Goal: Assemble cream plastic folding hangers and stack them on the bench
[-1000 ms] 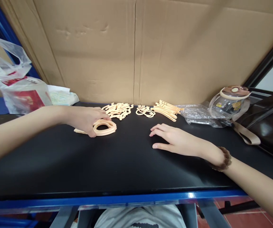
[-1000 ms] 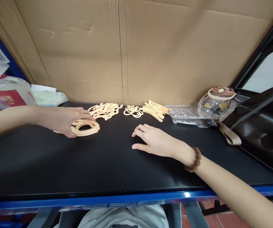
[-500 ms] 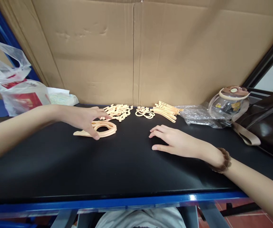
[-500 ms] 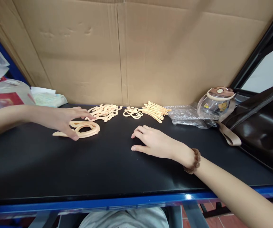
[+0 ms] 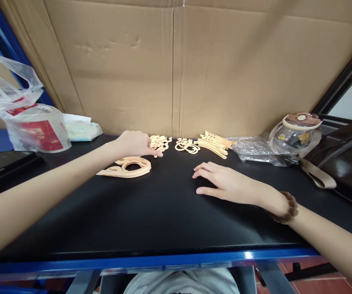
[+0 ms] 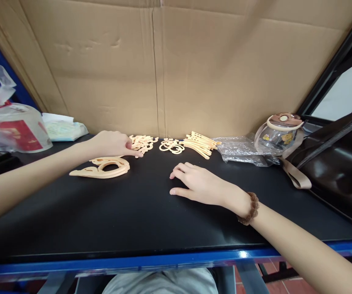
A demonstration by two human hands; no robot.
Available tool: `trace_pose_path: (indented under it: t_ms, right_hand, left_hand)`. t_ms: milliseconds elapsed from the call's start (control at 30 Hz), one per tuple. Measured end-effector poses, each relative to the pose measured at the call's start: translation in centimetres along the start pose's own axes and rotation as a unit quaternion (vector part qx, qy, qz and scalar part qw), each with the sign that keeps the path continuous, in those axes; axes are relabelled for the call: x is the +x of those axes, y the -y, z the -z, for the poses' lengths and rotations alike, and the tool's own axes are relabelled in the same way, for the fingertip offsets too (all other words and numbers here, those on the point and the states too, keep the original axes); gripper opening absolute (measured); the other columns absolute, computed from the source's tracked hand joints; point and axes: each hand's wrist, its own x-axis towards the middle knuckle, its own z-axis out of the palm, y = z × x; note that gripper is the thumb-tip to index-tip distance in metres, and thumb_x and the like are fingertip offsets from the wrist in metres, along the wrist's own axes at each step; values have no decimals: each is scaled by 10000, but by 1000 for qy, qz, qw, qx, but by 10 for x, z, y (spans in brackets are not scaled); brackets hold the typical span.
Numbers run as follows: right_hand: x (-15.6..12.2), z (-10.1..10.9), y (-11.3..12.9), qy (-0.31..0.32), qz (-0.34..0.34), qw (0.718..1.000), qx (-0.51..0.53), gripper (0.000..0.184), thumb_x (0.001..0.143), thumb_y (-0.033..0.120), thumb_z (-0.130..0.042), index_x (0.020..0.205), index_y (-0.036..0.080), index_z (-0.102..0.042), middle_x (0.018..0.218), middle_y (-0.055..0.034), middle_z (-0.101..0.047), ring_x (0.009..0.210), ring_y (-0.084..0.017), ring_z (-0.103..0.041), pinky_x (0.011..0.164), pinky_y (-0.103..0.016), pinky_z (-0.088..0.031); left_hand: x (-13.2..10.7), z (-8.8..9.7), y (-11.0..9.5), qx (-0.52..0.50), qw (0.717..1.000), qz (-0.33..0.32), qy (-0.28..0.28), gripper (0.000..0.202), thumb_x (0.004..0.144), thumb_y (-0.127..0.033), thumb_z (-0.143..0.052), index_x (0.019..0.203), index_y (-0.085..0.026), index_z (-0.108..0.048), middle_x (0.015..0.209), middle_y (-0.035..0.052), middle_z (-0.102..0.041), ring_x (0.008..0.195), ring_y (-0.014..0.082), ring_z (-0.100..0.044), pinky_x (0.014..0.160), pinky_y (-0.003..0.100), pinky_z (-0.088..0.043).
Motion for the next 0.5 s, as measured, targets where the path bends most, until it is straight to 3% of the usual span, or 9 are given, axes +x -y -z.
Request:
trace_pose_path:
  t_ms: [200,367,500]
  right_hand:
    - [0,1,1,-1,2,1000,-5,410,944,484,-409,1182,183,-554,1214,-99,-558,1115,-243,-527,958,-413,-445]
    - [1,2,3,4,-1,1000,-12,416,949,485,-400,1179,172,-548,1220,-98,-553,1115,-236,-521,965,-397,-439]
    - [1,2,2,8,-3,1000,-11,418,950,487,-396,1176,169,-546,1221,-98,-551,1109,-235,-521,963,-395,-439]
  left_hand:
    - [6,0,-6,-18,998,-50,16,342,724,-530,-569,823,-211,-642,866,48,-700,773,216,-609,628,265,-357]
    - [9,-4,-6,-37,999,-30,-2,199,679,-312,-564,823,-217,-663,841,31,-698,758,214,-619,598,262,-355]
    - [6,-5,-12,-56,998,15,-40,186,669,-253,-526,766,-190,-672,779,63,-688,725,229,-624,569,274,-353]
